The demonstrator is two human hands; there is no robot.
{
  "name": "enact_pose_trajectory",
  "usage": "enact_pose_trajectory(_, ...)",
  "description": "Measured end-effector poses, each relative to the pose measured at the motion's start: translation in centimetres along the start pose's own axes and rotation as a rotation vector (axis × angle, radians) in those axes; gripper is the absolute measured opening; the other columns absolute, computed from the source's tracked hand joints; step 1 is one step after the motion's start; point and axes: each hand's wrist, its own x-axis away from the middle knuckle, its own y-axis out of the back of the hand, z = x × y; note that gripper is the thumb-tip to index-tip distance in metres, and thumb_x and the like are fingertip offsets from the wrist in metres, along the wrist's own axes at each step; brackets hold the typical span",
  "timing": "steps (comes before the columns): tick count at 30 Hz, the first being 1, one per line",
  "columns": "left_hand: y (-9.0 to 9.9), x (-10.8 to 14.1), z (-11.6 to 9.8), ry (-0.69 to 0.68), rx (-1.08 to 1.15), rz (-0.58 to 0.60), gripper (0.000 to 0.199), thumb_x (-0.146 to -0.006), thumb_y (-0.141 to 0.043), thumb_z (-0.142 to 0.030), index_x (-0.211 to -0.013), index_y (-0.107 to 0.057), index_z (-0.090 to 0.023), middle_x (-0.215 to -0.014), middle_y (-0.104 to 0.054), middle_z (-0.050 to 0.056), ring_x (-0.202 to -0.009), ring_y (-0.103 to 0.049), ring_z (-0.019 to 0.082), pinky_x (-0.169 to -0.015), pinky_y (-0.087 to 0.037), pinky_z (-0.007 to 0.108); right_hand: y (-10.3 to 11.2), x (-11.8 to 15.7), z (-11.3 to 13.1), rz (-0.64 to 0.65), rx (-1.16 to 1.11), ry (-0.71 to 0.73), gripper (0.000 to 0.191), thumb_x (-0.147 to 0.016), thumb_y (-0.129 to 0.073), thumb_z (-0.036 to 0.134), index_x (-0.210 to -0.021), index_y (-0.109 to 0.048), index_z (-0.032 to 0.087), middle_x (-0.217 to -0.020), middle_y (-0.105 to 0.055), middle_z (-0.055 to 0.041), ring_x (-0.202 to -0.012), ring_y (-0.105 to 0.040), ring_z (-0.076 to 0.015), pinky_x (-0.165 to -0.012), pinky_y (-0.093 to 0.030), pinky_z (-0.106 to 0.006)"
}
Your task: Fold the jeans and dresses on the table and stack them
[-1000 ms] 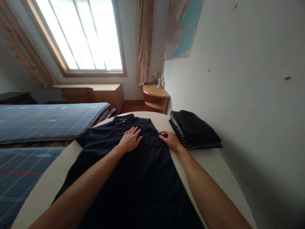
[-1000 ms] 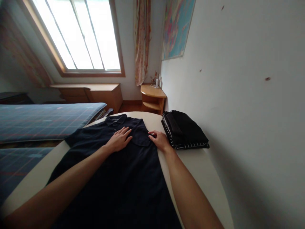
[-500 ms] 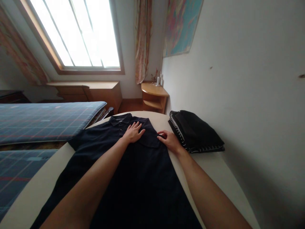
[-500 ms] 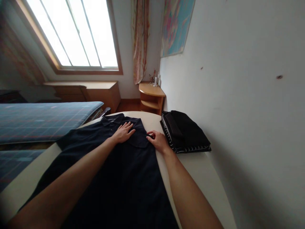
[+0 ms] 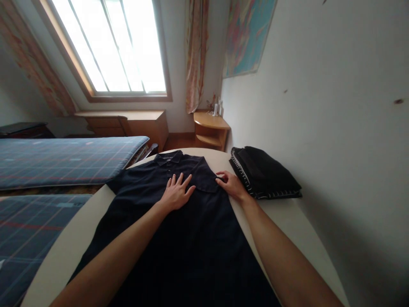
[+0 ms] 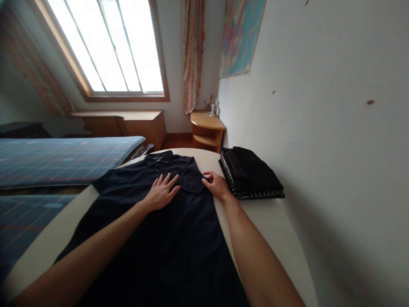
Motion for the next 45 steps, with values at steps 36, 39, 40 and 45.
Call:
enact_pose_trajectory(36,0.8,1.2,-0.2,-0.252,0.057,0.027,0.053,-0.101,-0.042,-0.052,-0.15,-0.044,-0.033,-0.163,-0.031,0.006,-0.15,-0.025,0.032,-0.12,-0.023,0.057,3.1,0.7,4.4,0.292,0.307,-0.348,0.029,-0.09,-0.065,0.038,-0.092,-0.077,0.011,-0.093,-0.076,-0.0131,-0.089,-0.07,-0.0231,-0.073,-0.046,-0.026)
enact_pose_trajectory(39,0.8,1.2,-0.2,-0.267,0.074,-0.017,0.049,-0.102,-0.042,-0.049,-0.147,-0.05,-0.03,-0.16,-0.037,0.006,-0.151,-0.024,0.031,-0.12,-0.022,0.058,3.0,0.7,4.6,0.242,0.275,-0.334,0.024,-0.089,-0.066,0.031,-0.096,-0.076,0.011,-0.097,-0.077,-0.0123,-0.089,-0.071,-0.0214,-0.072,-0.047,-0.024)
enact_pose_trajectory(40,0.9,1.1,-0.3,-0.28,0.087,-0.04,0.047,-0.102,-0.042,-0.047,-0.145,-0.052,-0.029,-0.158,-0.041,0.006,-0.15,-0.027,0.03,-0.12,-0.023,0.057,3.0,0.7,4.8,0.228,0.258,-0.327,0.024,-0.089,-0.065,0.03,-0.098,-0.075,0.011,-0.097,-0.077,-0.012,-0.089,-0.071,-0.0205,-0.072,-0.047,-0.024)
enact_pose_trajectory(45,1.6,0.9,-0.8,-0.32,0.183,-0.209,0.04,-0.102,-0.046,-0.032,-0.14,-0.056,-0.025,-0.135,-0.064,0.006,-0.127,-0.056,0.024,-0.113,-0.038,0.047,3.0,0.7,6.6,0.167,0.16,-0.241,0.025,-0.091,-0.065,0.029,-0.109,-0.072,0.012,-0.096,-0.077,-0.0088,-0.085,-0.071,-0.017,-0.074,-0.048,-0.022)
